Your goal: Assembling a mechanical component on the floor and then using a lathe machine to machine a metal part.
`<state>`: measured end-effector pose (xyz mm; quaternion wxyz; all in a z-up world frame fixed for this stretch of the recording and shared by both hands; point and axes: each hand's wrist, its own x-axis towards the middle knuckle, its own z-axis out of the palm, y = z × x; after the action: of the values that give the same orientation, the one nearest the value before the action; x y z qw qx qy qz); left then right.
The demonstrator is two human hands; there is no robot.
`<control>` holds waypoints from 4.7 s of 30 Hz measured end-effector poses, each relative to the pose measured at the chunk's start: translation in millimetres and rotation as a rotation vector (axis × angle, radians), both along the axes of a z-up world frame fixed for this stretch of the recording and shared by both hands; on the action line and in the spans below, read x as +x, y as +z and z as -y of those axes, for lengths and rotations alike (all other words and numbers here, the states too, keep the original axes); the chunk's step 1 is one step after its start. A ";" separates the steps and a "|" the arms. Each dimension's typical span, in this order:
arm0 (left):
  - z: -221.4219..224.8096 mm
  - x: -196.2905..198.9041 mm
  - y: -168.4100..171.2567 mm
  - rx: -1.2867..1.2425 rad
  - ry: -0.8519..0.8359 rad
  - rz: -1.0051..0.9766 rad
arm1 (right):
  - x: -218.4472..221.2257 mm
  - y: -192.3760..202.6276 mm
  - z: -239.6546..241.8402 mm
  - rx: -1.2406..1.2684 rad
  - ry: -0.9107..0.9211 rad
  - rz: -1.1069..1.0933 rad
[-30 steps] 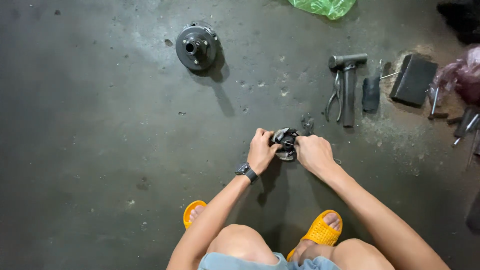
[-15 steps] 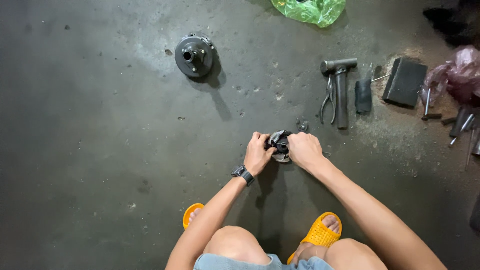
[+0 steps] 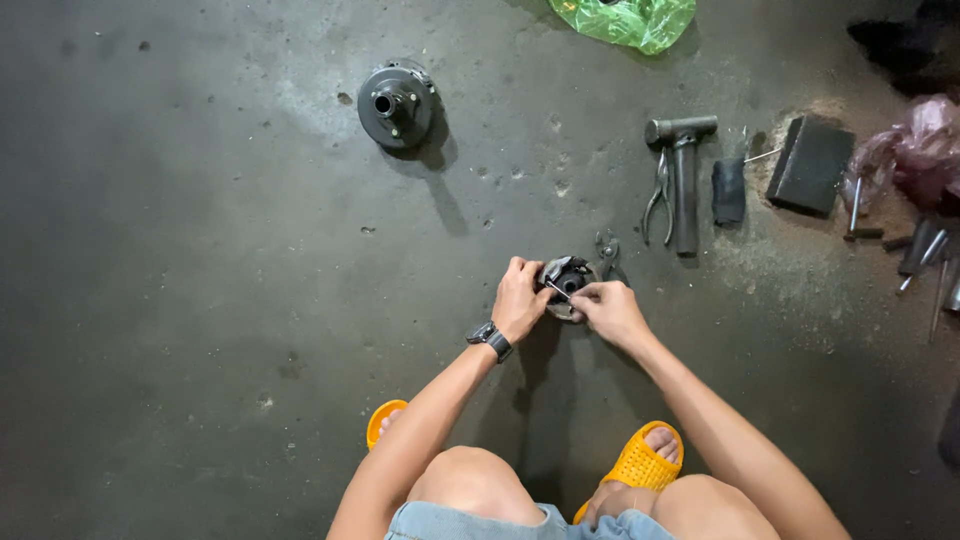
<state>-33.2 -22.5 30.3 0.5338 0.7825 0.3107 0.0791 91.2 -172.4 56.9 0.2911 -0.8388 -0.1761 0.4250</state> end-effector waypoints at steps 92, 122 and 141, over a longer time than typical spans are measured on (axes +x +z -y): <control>-30.9 33.2 37.6 0.722 -0.310 -0.226 | 26.3 88.1 -69.5 0.427 -0.081 0.423; -43.8 34.2 45.4 0.536 -0.259 -0.315 | 15.2 104.9 -65.5 0.452 -0.274 0.336; -59.9 35.8 14.8 1.198 -0.363 0.037 | 9.8 129.9 -86.6 0.546 -0.028 0.650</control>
<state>2.6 37.5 45.1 0.0127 0.9847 0.0652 0.1609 101.1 -85.9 186.8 0.4378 -0.8236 -0.3533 0.0723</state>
